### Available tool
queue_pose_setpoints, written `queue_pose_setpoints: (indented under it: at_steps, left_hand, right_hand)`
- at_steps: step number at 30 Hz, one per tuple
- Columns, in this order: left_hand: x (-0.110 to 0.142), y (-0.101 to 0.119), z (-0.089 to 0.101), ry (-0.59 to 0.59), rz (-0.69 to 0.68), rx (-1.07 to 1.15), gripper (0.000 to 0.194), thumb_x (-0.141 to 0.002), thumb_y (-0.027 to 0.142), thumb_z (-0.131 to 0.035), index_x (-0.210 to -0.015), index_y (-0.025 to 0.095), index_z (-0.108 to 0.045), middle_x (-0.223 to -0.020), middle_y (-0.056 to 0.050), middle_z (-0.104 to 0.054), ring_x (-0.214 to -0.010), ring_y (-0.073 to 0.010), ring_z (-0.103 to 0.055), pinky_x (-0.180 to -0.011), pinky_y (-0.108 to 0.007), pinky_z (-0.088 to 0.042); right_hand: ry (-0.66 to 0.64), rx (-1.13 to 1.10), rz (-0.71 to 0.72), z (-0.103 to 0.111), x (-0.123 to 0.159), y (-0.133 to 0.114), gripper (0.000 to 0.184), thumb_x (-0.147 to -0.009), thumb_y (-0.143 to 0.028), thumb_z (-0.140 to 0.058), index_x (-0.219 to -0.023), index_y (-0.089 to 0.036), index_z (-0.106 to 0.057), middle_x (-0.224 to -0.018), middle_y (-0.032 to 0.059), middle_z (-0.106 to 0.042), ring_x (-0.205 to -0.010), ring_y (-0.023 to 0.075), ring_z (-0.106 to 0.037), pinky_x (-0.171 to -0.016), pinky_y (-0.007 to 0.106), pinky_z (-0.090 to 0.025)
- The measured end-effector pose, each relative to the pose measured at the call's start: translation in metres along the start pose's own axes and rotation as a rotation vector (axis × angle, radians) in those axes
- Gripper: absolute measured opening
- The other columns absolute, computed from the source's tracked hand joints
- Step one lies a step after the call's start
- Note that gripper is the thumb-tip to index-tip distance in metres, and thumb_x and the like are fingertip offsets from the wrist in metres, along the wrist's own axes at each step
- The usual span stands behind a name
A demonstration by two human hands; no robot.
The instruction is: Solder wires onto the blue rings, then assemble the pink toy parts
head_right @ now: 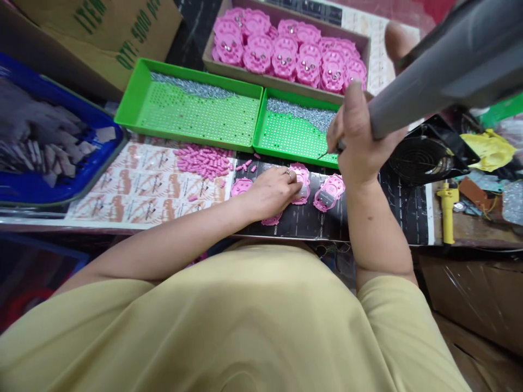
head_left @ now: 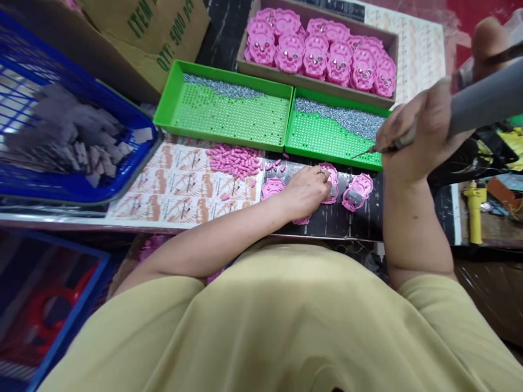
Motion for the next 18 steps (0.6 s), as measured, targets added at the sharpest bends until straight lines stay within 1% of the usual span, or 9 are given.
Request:
queue_pose_setpoints:
  at_steps: [2,3,4,6,8,9,11,15,18]
  left_hand:
    - [0.002,0.000,0.002,-0.019,-0.003,0.002,0.025,-0.098,0.028,-0.056,-0.104,0.010,-0.073,-0.099,-0.015,-0.072,-0.104,-0.0267,-0.061,-0.081,-0.036,-0.043]
    - [0.004,0.000,0.003,-0.012,-0.007,0.014,0.029,-0.098,0.033,-0.057,-0.107,0.010,-0.072,-0.101,-0.015,-0.072,-0.105,-0.0272,-0.061,-0.083,-0.037,-0.044]
    - [0.007,0.000,0.004,0.008,-0.015,0.029,0.033,-0.098,0.037,-0.059,-0.111,0.010,-0.071,-0.105,-0.014,-0.072,-0.106,-0.0276,-0.061,-0.085,-0.037,-0.044]
    - [0.012,-0.002,0.006,0.072,-0.027,0.050,0.040,-0.096,0.042,-0.062,-0.119,0.010,-0.068,-0.118,-0.014,-0.071,-0.113,-0.0286,-0.060,-0.090,-0.038,-0.045]
    - [0.017,-0.005,0.006,0.117,-0.028,0.051,0.046,-0.094,0.043,-0.065,-0.125,0.010,-0.066,-0.132,-0.015,-0.066,-0.124,-0.0299,-0.057,-0.098,-0.040,-0.044]
    - [0.019,-0.006,0.005,0.119,-0.028,0.048,0.048,-0.093,0.044,-0.066,-0.126,0.009,-0.066,-0.137,-0.015,-0.064,-0.128,-0.0306,-0.055,-0.101,-0.041,-0.043]
    - [0.019,-0.007,0.003,0.097,-0.025,0.043,0.049,-0.092,0.045,-0.067,-0.125,0.008,-0.067,-0.140,-0.016,-0.061,-0.134,-0.0312,-0.052,-0.105,-0.042,-0.042]
    - [0.014,-0.007,0.003,0.066,-0.028,0.043,0.040,-0.093,0.039,-0.067,-0.117,0.008,-0.070,-0.139,-0.016,-0.063,-0.134,-0.0300,-0.055,-0.106,-0.041,-0.043]
    - [0.011,-0.006,0.003,0.048,-0.023,0.072,0.038,-0.091,0.038,-0.070,-0.113,0.007,-0.071,-0.137,-0.018,-0.064,-0.133,-0.0301,-0.056,-0.106,-0.040,-0.044]
  right_hand:
    - [0.146,-0.041,0.121,0.003,-0.008,0.009,0.058,-0.078,-0.072,-0.068,-0.062,-0.027,-0.037,-0.041,-0.0103,-0.028,-0.029,0.0080,-0.030,-0.029,0.026,-0.022]
    - [0.173,-0.028,0.143,0.004,-0.009,0.017,0.055,-0.079,-0.070,-0.069,-0.064,-0.027,-0.038,-0.042,-0.0103,-0.030,-0.029,0.0078,-0.031,-0.029,0.026,-0.021]
    - [0.153,0.011,0.126,0.002,-0.009,0.027,0.051,-0.080,-0.072,-0.066,-0.070,-0.027,-0.043,-0.043,-0.0106,-0.032,-0.029,0.0080,-0.032,-0.031,0.026,-0.022]
    - [0.101,0.082,0.084,-0.001,-0.006,0.044,0.050,-0.081,-0.078,-0.060,-0.090,-0.030,-0.050,-0.045,-0.0119,-0.032,-0.029,0.0089,-0.031,-0.033,0.028,-0.025]
    - [0.038,0.130,0.048,-0.002,-0.003,0.055,0.057,-0.081,-0.081,-0.055,-0.110,-0.032,-0.049,-0.047,-0.0122,-0.032,-0.031,0.0100,-0.032,-0.036,0.029,-0.028]
    - [0.013,0.136,0.039,-0.003,-0.001,0.058,0.059,-0.082,-0.081,-0.054,-0.115,-0.033,-0.048,-0.049,-0.0121,-0.033,-0.032,0.0103,-0.033,-0.037,0.029,-0.029]
    - [-0.007,0.111,0.052,-0.003,0.001,0.059,0.057,-0.082,-0.078,-0.058,-0.116,-0.034,-0.048,-0.050,-0.0118,-0.035,-0.032,0.0103,-0.035,-0.038,0.029,-0.030]
    - [-0.008,0.015,0.097,-0.005,-0.001,0.053,0.046,-0.085,-0.065,-0.067,-0.113,-0.031,-0.052,-0.050,-0.0129,-0.036,-0.033,0.0081,-0.037,-0.038,0.027,-0.030]
    - [-0.007,-0.046,0.051,-0.007,-0.007,0.044,0.051,-0.077,-0.065,-0.073,-0.108,-0.029,-0.055,-0.047,-0.0150,-0.037,-0.031,0.0050,-0.036,-0.036,0.022,-0.026]
Point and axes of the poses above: each hand's wrist, its own x-axis away from the middle knuckle, its own z-axis out of the back of the hand, y = z × x, the point moved 5 cm from there along -x, towards the middle knuckle
